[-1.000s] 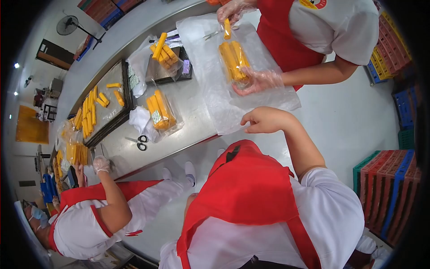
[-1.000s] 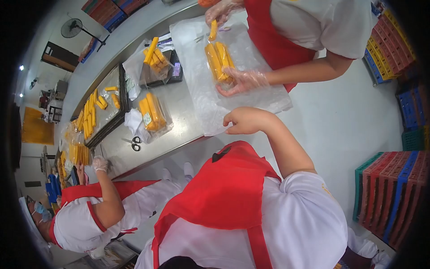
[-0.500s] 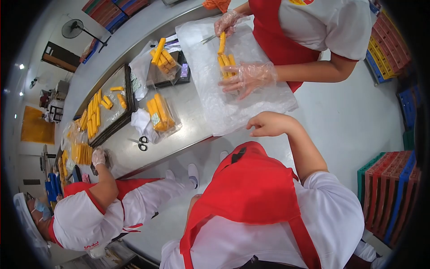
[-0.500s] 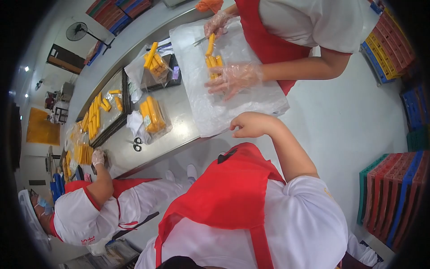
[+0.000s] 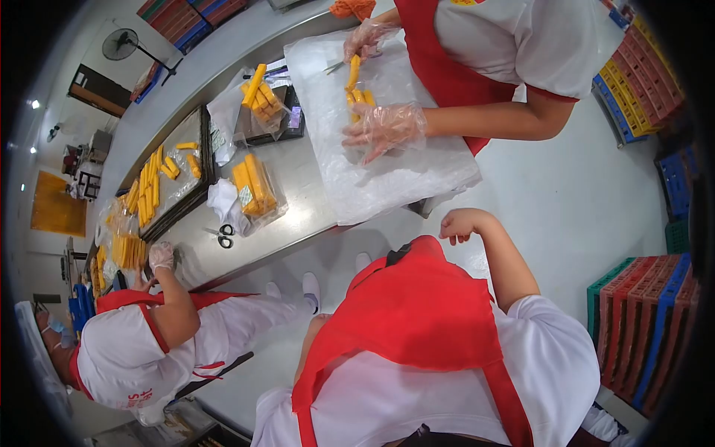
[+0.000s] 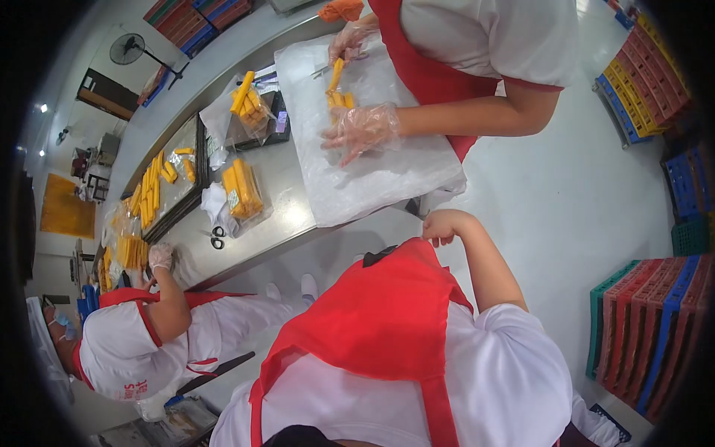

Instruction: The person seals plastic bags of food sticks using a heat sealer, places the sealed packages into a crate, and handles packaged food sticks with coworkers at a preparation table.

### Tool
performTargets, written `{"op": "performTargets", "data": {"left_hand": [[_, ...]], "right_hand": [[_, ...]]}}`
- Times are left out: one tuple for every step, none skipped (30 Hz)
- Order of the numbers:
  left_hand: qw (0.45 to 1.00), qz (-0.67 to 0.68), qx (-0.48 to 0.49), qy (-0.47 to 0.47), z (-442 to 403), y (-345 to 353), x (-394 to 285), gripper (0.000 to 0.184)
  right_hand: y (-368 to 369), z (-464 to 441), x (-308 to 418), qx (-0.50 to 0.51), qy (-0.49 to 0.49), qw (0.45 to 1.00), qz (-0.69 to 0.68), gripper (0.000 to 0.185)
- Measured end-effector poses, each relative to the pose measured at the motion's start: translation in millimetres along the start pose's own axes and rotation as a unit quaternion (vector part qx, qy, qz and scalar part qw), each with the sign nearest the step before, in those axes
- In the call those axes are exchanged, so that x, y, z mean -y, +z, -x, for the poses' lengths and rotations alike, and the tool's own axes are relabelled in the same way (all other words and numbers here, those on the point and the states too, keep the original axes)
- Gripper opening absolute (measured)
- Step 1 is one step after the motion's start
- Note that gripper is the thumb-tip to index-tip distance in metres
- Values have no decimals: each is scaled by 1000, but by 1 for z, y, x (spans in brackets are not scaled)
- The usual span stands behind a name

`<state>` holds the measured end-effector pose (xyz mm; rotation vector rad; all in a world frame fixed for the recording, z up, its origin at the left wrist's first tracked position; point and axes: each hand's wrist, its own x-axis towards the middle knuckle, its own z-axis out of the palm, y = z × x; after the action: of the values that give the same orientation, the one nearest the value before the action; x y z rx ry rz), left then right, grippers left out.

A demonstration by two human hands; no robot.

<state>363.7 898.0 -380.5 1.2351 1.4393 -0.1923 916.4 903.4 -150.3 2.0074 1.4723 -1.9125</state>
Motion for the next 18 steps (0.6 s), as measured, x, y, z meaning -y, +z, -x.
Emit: {"op": "performTargets", "data": {"left_hand": [[1000,1,0,1,0,1,-1,32],[1000,1,0,1,0,2,-3,32],[1000,0,-1,3,1,3,-5,33],[1000,0,0,3,2,3,-6,33],[1000,3,1,3,1,3,-8,33],[1000,1,1,4,1,4,-9,33],[1000,3,2,3,1,3,-10,34],[1000,2,2,4,1,3,-10,34],[1000,0,2,4,0,3,-8,34],[1000,0,3,3,0,4,-9,34],[1000,0,2,3,1,4,-9,35],[1000,0,2,2,1,4,-8,35],[1000,0,2,2,2,4,-7,35],[1000,0,1,1,2,5,-6,36],[1000,0,0,0,2,6,-5,36],[1000,0,2,1,2,6,-3,36],[1000,-1,1,1,1,7,-3,37],[1000,-1,1,0,1,7,-2,37]], "right_hand": [[4,-3,-11,18,29,999,-30,23],[8,-7,-23,36,58,996,-59,22],[11,-13,-35,37,58,996,-60,22],[15,-20,-48,58,100,990,-80,22],[19,-26,-61,80,141,982,-99,22],[24,-31,-75,88,165,973,-137,21],[31,-35,-88,89,165,973,-138,21],[39,-39,-103,103,198,958,-182,22],[47,-45,-121,117,230,940,-225,23],[59,-65,-155,163,280,910,-259,25],[70,-80,-189,208,328,875,-290,27],[81,-77,-208,205,329,869,-309,29],[91,-81,-229,234,383,837,-314,30],[98,-70,-234,215,386,846,-300,30],[102,-56,-233,196,388,854,-286,30],[105,-45,-231,195,388,854,-285,30],[109,-36,-231,163,381,870,-266,30],[110,-32,-230,131,374,884,-246,30]]}}
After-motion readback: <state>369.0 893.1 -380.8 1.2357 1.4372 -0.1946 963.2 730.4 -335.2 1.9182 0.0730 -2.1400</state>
